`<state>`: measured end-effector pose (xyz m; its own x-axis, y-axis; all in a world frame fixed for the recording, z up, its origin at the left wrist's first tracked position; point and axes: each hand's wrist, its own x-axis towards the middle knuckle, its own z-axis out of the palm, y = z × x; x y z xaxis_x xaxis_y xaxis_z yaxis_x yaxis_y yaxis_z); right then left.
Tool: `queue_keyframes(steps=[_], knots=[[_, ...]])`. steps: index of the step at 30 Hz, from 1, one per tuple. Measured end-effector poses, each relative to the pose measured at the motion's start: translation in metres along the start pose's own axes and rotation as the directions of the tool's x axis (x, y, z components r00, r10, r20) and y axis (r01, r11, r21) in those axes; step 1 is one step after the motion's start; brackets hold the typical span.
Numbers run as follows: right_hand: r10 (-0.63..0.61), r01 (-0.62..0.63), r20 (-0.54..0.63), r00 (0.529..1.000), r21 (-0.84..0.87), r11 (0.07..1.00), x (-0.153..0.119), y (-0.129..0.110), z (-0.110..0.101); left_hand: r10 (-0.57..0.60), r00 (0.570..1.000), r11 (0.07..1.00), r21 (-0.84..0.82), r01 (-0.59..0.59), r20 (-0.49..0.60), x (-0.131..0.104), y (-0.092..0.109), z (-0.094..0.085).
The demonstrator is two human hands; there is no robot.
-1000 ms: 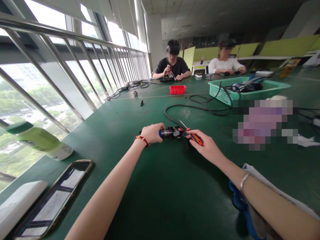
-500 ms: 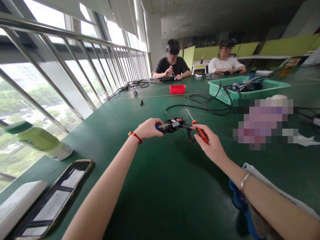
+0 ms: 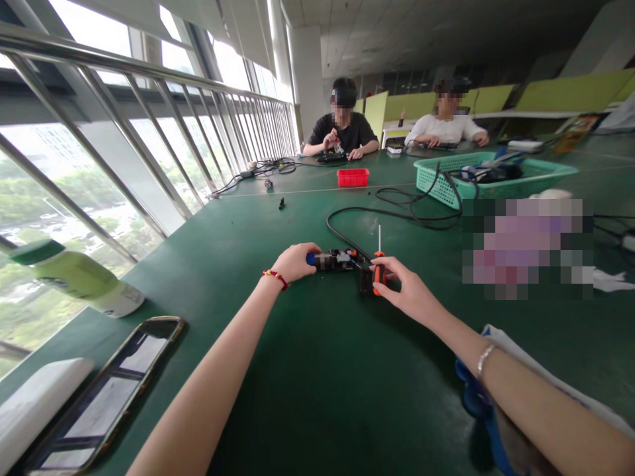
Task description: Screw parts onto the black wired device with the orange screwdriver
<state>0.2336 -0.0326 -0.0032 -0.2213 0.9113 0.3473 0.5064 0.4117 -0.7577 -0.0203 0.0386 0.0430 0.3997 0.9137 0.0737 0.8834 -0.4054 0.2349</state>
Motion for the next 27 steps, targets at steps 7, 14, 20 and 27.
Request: queue_keyframes(steps=[7, 14, 20, 27], knots=[[-0.010, 0.010, 0.002, 1.000, -0.020, 1.000, -0.001, 0.003, 0.003, 0.084, 0.994, 0.959, 0.276, -0.063, -0.066, -0.026, 0.023, -0.019], [-0.026, 0.022, -0.040, 0.999, -0.098, 0.995, -0.003, -0.001, 0.000, 0.139, 0.989, 0.906, 0.399, -0.143, 0.039, -0.039, 0.039, 0.003], [0.009, -0.013, -0.080, 0.997, -0.059, 0.998, -0.003, -0.009, -0.005, 0.175, 0.983, 0.868, 0.462, -0.182, 0.060, -0.036, 0.039, 0.011], [-0.016, 0.017, -0.071, 0.997, 0.012, 1.000, -0.007, -0.018, -0.009, 0.236, 0.971, 0.858, 0.460, -0.228, 0.040, -0.033, 0.026, 0.016]])
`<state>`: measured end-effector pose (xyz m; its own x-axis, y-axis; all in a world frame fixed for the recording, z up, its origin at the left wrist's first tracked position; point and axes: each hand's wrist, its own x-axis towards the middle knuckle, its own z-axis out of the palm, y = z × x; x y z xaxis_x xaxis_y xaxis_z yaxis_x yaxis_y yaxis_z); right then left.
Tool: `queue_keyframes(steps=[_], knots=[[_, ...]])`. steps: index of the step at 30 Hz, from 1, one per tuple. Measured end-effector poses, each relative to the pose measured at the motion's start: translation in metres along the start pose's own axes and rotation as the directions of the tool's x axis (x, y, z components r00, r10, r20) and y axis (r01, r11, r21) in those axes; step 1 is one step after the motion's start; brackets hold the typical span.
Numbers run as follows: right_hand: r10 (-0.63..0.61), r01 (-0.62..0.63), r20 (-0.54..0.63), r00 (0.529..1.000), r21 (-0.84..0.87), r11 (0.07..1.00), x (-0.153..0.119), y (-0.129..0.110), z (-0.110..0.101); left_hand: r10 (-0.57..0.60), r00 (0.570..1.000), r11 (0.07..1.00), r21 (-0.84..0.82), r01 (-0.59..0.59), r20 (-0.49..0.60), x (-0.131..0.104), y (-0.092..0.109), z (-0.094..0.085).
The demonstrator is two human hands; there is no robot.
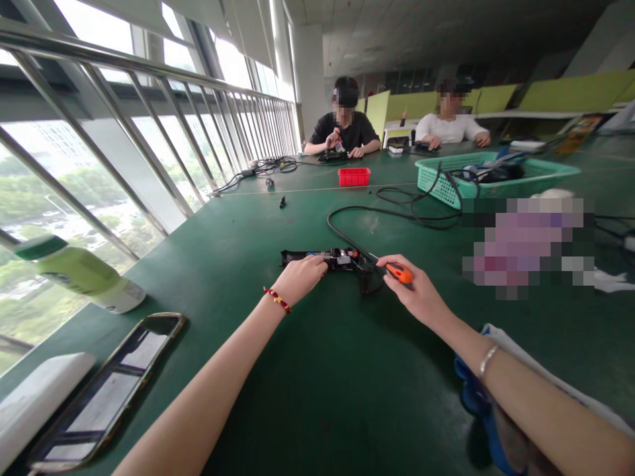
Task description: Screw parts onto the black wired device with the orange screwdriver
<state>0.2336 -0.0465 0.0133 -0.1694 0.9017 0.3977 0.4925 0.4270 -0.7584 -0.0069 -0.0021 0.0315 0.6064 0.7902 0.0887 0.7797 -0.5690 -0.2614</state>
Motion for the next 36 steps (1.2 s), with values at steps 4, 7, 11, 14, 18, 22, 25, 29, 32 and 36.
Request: queue_keyframes(steps=[4, 7, 11, 14, 18, 22, 25, 29, 32, 36], knots=[[-0.044, 0.042, 0.090, 0.995, 0.027, 0.999, -0.002, -0.003, -0.003, -0.025, 0.998, 0.999, -0.041, 0.023, -0.051, -0.001, -0.012, 0.012], [-0.075, 0.070, 0.133, 0.988, 0.041, 0.997, -0.003, -0.004, -0.004, -0.089, 0.988, 0.986, -0.150, 0.069, -0.130, -0.004, -0.023, 0.022], [-0.053, 0.038, 0.136, 0.989, 0.113, 0.993, -0.004, -0.004, -0.005, -0.203, 0.947, 0.921, -0.376, 0.099, -0.249, -0.007, -0.025, 0.023], [-0.059, 0.044, 0.144, 0.988, 0.111, 0.993, -0.004, -0.005, -0.004, -0.400, 0.824, 0.805, -0.584, 0.107, -0.400, -0.002, -0.008, 0.017], [-0.052, 0.037, 0.128, 0.990, 0.123, 0.992, -0.003, -0.005, 0.000, -0.558, 0.724, 0.662, -0.743, 0.094, -0.405, 0.012, 0.020, 0.015], [-0.014, -0.007, 0.111, 0.994, 0.187, 0.982, -0.001, -0.003, 0.003, -0.632, 0.719, 0.623, -0.742, 0.247, -0.291, 0.021, 0.032, 0.021], [-0.011, -0.008, 0.095, 0.995, 0.197, 0.980, -0.001, -0.003, 0.004, -0.624, 0.731, 0.632, -0.728, 0.266, -0.275, 0.021, 0.033, 0.022], [-0.004, -0.015, 0.087, 0.996, 0.215, 0.976, 0.000, -0.003, 0.005, -0.589, 0.748, 0.672, -0.699, 0.244, -0.305, 0.020, 0.034, 0.021], [-0.006, -0.012, 0.080, 0.997, 0.219, 0.976, -0.001, -0.002, 0.005, -0.574, 0.752, 0.701, -0.669, 0.247, -0.324, 0.021, 0.035, 0.022], [-0.008, -0.006, 0.073, 0.997, 0.200, 0.980, -0.001, -0.002, 0.005, -0.552, 0.763, 0.738, -0.623, 0.259, -0.336, 0.020, 0.036, 0.023]])
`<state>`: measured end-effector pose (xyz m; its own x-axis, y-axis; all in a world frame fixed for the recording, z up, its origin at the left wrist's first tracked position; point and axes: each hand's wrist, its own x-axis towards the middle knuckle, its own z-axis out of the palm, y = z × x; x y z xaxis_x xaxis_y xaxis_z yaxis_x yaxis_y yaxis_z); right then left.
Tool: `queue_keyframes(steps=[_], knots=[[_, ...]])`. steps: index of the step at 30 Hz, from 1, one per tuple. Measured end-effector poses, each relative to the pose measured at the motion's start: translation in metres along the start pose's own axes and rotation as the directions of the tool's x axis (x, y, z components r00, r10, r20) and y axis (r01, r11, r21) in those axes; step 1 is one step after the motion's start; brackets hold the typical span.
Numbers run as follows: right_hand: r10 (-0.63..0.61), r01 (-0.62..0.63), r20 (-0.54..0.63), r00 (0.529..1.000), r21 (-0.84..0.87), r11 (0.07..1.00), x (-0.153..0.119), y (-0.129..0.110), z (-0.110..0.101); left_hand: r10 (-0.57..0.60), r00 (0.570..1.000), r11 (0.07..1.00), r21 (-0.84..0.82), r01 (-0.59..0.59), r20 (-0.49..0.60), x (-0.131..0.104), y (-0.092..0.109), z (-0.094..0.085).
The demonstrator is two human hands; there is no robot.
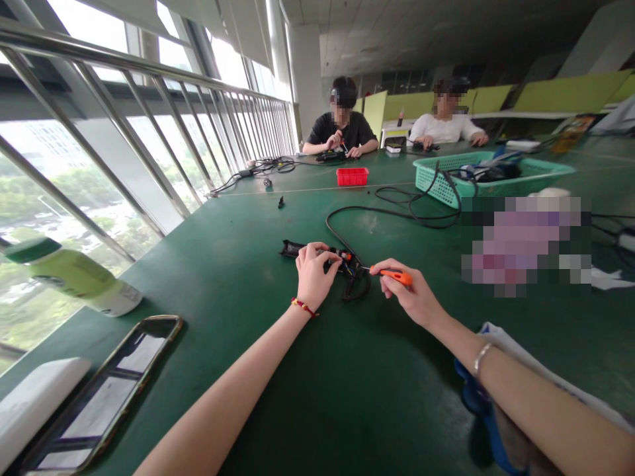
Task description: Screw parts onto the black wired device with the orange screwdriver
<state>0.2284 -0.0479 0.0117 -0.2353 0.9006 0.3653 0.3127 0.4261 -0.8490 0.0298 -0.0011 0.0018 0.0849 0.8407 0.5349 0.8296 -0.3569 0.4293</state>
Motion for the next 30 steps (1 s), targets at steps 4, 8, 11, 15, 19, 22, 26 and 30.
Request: queue_keyframes(steps=[4, 8, 11, 15, 19, 22, 26, 30], knots=[[-0.013, 0.011, -0.028, 1.000, -0.054, 0.998, 0.001, -0.002, 0.000, 0.046, 0.999, 0.998, 0.041, -0.046, 0.004, -0.001, 0.001, -0.002], [-0.046, 0.033, -0.109, 0.993, -0.125, 0.992, 0.001, -0.005, 0.003, 0.024, 1.000, 0.999, 0.040, -0.024, -0.001, -0.002, 0.003, -0.001], [-0.078, 0.050, -0.151, 0.985, -0.180, 0.982, 0.001, -0.006, 0.005, -0.030, 0.999, 0.998, 0.053, 0.029, 0.015, -0.002, 0.004, 0.001], [-0.107, 0.043, -0.220, 0.970, -0.278, 0.960, -0.001, -0.006, 0.003, 0.047, 0.998, 0.994, 0.096, -0.051, 0.047, 0.004, -0.005, -0.007], [-0.148, 0.035, -0.360, 0.921, -0.302, 0.953, -0.005, -0.004, -0.002, 0.232, 0.960, 0.948, 0.183, -0.260, 0.159, 0.013, -0.038, -0.026], [-0.179, 0.067, -0.410, 0.894, -0.272, 0.960, -0.007, -0.004, -0.002, 0.256, 0.935, 0.924, 0.221, -0.311, 0.243, 0.018, -0.062, -0.033], [-0.201, 0.126, -0.386, 0.900, -0.210, 0.969, -0.008, -0.005, 0.000, 0.245, 0.941, 0.917, 0.260, -0.303, 0.233, 0.020, -0.071, -0.032], [-0.192, 0.137, -0.335, 0.922, -0.179, 0.974, -0.009, -0.005, 0.001, 0.239, 0.943, 0.917, 0.265, -0.297, 0.230, 0.018, -0.063, -0.033]])
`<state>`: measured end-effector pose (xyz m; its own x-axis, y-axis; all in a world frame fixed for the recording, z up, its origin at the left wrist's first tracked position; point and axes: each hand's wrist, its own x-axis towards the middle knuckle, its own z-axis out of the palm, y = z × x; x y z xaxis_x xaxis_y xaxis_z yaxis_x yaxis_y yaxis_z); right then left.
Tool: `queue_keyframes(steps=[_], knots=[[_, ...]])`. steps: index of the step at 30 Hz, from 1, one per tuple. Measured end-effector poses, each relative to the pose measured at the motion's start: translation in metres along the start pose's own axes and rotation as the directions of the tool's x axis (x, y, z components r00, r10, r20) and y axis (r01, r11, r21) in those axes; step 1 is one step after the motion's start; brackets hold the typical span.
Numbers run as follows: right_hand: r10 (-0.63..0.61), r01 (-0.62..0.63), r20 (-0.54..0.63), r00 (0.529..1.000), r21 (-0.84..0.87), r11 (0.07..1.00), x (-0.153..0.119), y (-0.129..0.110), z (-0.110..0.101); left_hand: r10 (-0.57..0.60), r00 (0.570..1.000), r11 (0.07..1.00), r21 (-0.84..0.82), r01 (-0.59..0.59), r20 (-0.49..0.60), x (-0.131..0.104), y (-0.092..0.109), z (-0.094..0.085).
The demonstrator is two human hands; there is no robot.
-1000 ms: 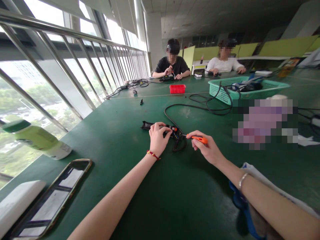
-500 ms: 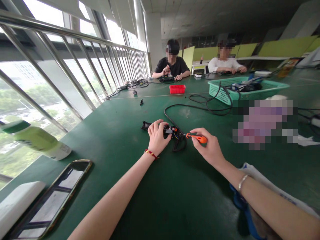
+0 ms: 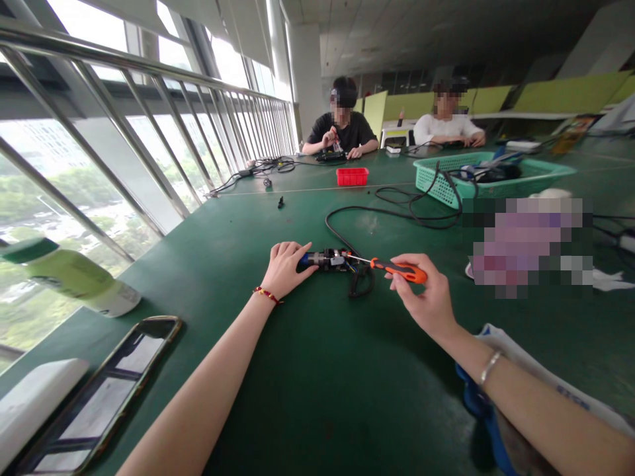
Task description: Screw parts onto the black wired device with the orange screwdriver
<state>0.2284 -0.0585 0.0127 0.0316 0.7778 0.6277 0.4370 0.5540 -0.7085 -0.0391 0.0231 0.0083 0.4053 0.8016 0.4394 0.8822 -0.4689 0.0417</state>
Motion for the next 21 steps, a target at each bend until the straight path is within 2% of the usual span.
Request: queue_keyframes(steps=[6, 21], knots=[[0.009, -0.011, 0.057, 0.998, 0.034, 0.999, 0.000, -0.002, -0.001, -0.009, 1.000, 1.000, -0.017, 0.009, 0.026, -0.002, 0.011, -0.005], [-0.040, 0.038, 0.026, 0.999, 0.077, 0.996, 0.000, 0.000, 0.001, 0.001, 1.000, 1.000, 0.013, -0.002, 0.022, 0.000, 0.020, -0.002]])
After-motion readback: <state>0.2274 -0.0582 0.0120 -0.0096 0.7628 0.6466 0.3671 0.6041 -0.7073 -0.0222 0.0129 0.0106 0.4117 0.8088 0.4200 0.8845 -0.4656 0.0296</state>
